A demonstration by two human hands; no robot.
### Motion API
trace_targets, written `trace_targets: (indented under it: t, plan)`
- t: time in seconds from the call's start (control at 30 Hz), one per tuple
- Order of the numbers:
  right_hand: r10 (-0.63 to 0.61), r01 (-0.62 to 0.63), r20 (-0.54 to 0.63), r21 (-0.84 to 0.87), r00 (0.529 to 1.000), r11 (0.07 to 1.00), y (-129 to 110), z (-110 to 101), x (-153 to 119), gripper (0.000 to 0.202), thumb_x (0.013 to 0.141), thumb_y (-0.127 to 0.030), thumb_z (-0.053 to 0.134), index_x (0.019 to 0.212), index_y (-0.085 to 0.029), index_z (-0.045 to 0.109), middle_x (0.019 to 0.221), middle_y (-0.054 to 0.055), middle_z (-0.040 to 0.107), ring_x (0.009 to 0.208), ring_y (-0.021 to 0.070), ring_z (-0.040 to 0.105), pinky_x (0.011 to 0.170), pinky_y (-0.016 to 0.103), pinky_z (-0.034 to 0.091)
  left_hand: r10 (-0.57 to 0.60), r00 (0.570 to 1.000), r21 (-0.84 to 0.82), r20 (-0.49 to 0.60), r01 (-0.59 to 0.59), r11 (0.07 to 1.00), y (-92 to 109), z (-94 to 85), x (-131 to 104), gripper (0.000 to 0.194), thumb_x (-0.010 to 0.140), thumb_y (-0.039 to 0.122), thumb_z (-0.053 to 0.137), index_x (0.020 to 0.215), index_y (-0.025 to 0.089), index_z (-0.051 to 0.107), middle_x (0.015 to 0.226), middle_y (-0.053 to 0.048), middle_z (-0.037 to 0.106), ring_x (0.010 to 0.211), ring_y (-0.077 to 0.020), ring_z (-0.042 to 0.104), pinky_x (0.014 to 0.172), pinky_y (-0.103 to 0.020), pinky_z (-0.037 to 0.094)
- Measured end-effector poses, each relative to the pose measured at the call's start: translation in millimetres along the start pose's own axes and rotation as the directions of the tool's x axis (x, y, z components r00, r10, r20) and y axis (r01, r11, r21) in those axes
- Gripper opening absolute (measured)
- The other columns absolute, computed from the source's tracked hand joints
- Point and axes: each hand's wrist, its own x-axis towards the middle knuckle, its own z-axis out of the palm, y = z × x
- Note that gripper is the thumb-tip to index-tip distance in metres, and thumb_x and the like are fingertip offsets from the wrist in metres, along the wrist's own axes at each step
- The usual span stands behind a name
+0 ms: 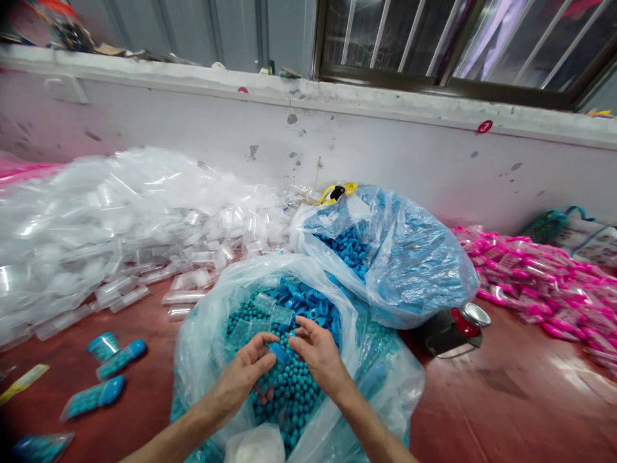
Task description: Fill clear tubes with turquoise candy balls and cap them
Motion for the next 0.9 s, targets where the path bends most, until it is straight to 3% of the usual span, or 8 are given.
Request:
trace_targets:
  t: [0.13, 0.27, 0.33, 0.4, 0.5, 0.63, 0.77, 0.9]
  plan:
    - [-0.117, 0.156, 0.14, -0.318, 0.983, 0.935, -4, 16, -14, 0.042, 0.077, -0.033, 0.051, 0.117, -0.018, 0.053, 0.115, 0.01, 0.056, 0.107, 0.0246, 0.049, 0.093, 0.041, 0.036, 0.054, 0.988, 0.03, -0.146, -0.05, 0.998, -5, 4.7, 4, 0.045, 0.07, 0.044, 0.055, 0.107, 0.022, 0.043, 0.053, 0.01, 0.039, 0.034, -0.0065, 0.042, 0.034, -0.018, 0.03]
    - [-0.086, 0.19, 0.252, -0.423, 0.964, 0.886, -2, 28, -26, 0.096, 0.055, -0.032, 0.072, 0.136, -0.014, 0.022, 0.134, 0.015, 0.033, 0.118, 0.0286, 0.038, 0.095, 0.039, 0.035, 0.156, 0.968, -0.006, -0.197, -0.161, 0.987, 1, 9.1, 2, 0.046, 0.069, 0.034, 0.06, 0.111, 0.019, 0.048, 0.069, 0.002, 0.056, 0.067, -0.0129, 0.055, 0.061, -0.021, 0.042]
    - [-0.08, 0.179, 0.226, -0.465, 0.971, 0.867, 3, 32, -27, 0.099, 0.056, -0.032, 0.07, 0.137, -0.012, 0.017, 0.134, 0.017, 0.031, 0.12, 0.0294, 0.036, 0.096, 0.041, 0.034, 0.171, 0.974, -0.061, -0.151, -0.182, 0.981, 3, 11.3, -1, 0.046, 0.065, 0.032, 0.064, 0.107, 0.018, 0.051, 0.086, -0.002, 0.061, 0.088, -0.018, 0.054, 0.077, -0.024, 0.041]
    - [-0.119, 0.19, 0.174, -0.491, 0.978, 0.85, 7, 35, -27, 0.089, 0.059, -0.03, 0.065, 0.135, -0.012, 0.022, 0.13, 0.018, 0.036, 0.119, 0.0298, 0.037, 0.096, 0.042, 0.033, 0.166, 0.981, -0.109, -0.102, -0.176, 0.978, 5, 13.6, -5, 0.046, 0.064, 0.034, 0.065, 0.105, 0.018, 0.052, 0.091, -0.004, 0.061, 0.091, -0.0201, 0.054, 0.08, -0.027, 0.04]
    - [-0.254, 0.277, 0.114, -0.474, 0.961, 0.836, 8, 40, -30, 0.077, 0.056, -0.023, 0.061, 0.126, -0.011, 0.032, 0.12, 0.016, 0.046, 0.111, 0.0282, 0.045, 0.093, 0.04, 0.036, 0.142, 0.983, -0.134, -0.117, -0.157, 0.978, 5, 18.2, -9, 0.042, 0.065, 0.037, 0.063, 0.1, 0.018, 0.051, 0.08, -0.002, 0.06, 0.076, -0.0166, 0.055, 0.07, -0.026, 0.042]
    - [-0.368, 0.344, 0.042, -0.467, 0.929, 0.815, 6, 45, -36, 0.072, 0.057, -0.022, 0.061, 0.122, -0.014, 0.032, 0.11, 0.014, 0.05, 0.1, 0.026, 0.052, 0.085, 0.036, 0.043, 0.135, 0.977, -0.069, -0.165, -0.148, 0.987, 10, 25.6, -12, 0.032, 0.067, 0.033, 0.061, 0.093, 0.018, 0.05, 0.065, 0.003, 0.054, 0.058, -0.0101, 0.049, 0.054, -0.019, 0.037]
    - [-0.506, 0.449, 0.017, -0.488, 0.862, 0.749, 8, 48, -39, 0.071, 0.057, -0.023, 0.064, 0.119, -0.016, 0.031, 0.103, 0.01, 0.051, 0.091, 0.0244, 0.056, 0.076, 0.034, 0.047, 0.185, 0.973, -0.012, -0.141, -0.188, 0.982, 18, 30.8, -17, 0.02, 0.071, 0.028, 0.055, 0.087, 0.019, 0.048, 0.061, 0.005, 0.05, 0.054, -0.0079, 0.045, 0.051, -0.018, 0.035]
    - [-0.633, 0.528, -0.008, -0.542, 0.774, 0.653, 18, 52, -41, 0.074, 0.061, -0.027, 0.063, 0.124, -0.016, 0.025, 0.105, 0.011, 0.05, 0.092, 0.0249, 0.056, 0.074, 0.033, 0.048, 0.272, 0.955, 0.031, -0.115, -0.27, 0.962, 23, 31.0, -21, 0.012, 0.073, 0.026, 0.052, 0.083, 0.019, 0.048, 0.07, 0.003, 0.054, 0.065, -0.0103, 0.05, 0.063, -0.021, 0.04]
